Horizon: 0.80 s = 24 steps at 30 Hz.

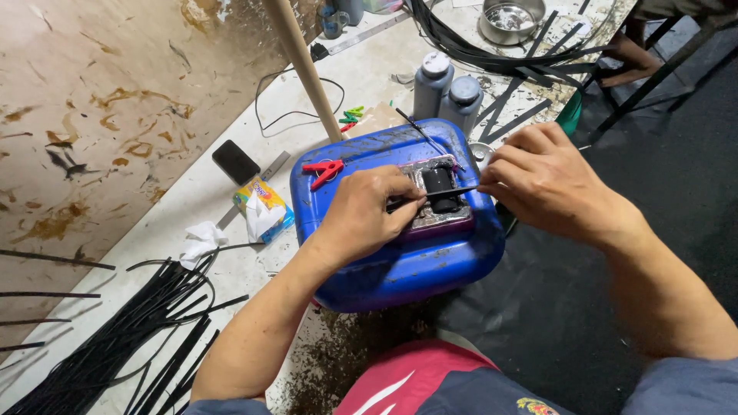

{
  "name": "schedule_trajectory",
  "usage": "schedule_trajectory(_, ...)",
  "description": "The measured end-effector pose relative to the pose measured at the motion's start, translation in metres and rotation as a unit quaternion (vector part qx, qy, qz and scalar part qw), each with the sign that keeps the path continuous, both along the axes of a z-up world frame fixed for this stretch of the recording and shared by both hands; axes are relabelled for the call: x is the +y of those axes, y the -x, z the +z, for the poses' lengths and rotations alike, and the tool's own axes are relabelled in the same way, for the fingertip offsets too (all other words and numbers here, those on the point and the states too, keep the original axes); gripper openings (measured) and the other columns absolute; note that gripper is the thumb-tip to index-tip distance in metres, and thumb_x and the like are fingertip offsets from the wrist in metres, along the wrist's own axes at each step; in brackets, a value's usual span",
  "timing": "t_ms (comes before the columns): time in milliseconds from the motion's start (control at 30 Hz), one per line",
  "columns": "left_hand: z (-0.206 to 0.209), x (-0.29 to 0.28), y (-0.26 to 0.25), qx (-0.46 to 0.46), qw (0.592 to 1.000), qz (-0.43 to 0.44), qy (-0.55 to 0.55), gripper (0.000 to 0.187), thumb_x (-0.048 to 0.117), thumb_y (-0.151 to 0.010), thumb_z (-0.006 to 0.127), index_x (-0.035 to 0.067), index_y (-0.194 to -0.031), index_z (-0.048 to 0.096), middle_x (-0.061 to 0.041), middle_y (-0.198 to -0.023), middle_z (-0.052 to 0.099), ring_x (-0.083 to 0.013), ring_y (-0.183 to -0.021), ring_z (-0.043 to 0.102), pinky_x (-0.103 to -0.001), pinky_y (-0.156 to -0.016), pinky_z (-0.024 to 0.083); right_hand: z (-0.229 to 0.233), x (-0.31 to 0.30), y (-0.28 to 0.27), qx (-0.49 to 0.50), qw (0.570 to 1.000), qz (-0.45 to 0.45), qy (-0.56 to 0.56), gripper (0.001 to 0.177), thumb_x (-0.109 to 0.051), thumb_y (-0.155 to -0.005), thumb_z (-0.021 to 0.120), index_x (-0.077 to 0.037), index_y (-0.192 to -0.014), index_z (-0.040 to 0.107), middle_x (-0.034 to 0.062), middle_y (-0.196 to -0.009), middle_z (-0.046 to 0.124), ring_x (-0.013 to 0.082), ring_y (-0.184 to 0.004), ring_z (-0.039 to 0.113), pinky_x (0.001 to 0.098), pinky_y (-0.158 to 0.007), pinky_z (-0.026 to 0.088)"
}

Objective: The person repeatedly picks up thin black strips, rubs them on a small rectangular block, and then hangs them vertically on a wall using colorful clothespins. The process is repeated for several strips throughout the clip.

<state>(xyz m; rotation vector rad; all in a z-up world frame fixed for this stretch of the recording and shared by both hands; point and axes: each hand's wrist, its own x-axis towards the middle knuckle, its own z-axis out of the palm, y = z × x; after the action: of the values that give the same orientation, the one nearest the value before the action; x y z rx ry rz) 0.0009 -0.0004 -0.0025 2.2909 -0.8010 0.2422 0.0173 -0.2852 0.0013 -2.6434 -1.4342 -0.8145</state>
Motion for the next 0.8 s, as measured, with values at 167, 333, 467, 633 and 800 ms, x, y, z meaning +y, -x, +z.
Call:
schedule_trajectory(167,0.002,0.000,0.001,-0.003,1.000,0.000,-0.019,0.009,0.019,-0.084,0.071,0.016,-0.087,0.079,-0.001,-0.088,0.076,-0.0267,-0.082,0.071,-0.041,-0.067,0.051,0.012,0.005,0.005,0.048,0.999,-0.005,-0.023,0.022,-0.040,-0.098,0.070,-0.018,-0.097,0.068,-0.0005,-0.099,0.069,0.0273,-0.097,0.057,0.0433,-0.086,0.041)
schedule_trajectory(333,0.003,-0.001,0.002,-0.010,1.000,-0.002,-0.017,0.007,0.020,-0.086,0.072,0.016,-0.087,0.078,-0.001,-0.087,0.075,-0.0268,-0.080,0.070,-0.040,-0.065,0.050,0.005,0.021,-0.003,0.047,0.998,0.025,-0.019,0.010,-0.030,-0.099,0.070,-0.020,-0.101,0.066,-0.0011,-0.104,0.068,0.0275,-0.098,0.056,0.0429,-0.086,0.043)
schedule_trajectory(467,0.001,-0.001,0.002,-0.013,1.000,-0.001,-0.009,0.008,0.023,-0.087,0.073,0.016,-0.087,0.078,-0.002,-0.086,0.074,-0.0275,-0.078,0.070,-0.040,-0.065,0.049,-0.003,0.005,-0.002,0.002,1.000,0.004,0.009,0.016,-0.030,-0.099,0.070,-0.017,-0.095,0.063,0.0020,-0.093,0.066,0.0276,-0.095,0.057,0.0432,-0.084,0.043)
schedule_trajectory(633,0.001,0.000,0.001,-0.009,1.000,-0.005,-0.009,0.008,0.020,-0.086,0.074,0.015,-0.090,0.079,-0.002,-0.088,0.075,-0.0265,-0.080,0.071,-0.039,-0.067,0.051,0.007,0.002,0.004,0.045,0.999,-0.006,-0.002,0.020,-0.037,-0.096,0.073,-0.018,-0.098,0.066,0.0002,-0.101,0.069,0.0278,-0.096,0.056,0.0436,-0.085,0.043)
schedule_trajectory(800,0.005,0.000,0.001,0.056,0.998,0.008,-0.015,0.010,0.023,-0.083,0.073,0.018,-0.089,0.078,-0.005,-0.088,0.075,-0.0323,-0.089,0.074,-0.042,-0.077,0.059,-0.004,0.025,-0.002,0.010,0.994,0.053,-0.094,0.019,-0.028,-0.098,0.071,-0.016,-0.086,0.062,-0.0002,-0.089,0.064,0.0243,-0.095,0.061,0.0408,-0.086,0.046)
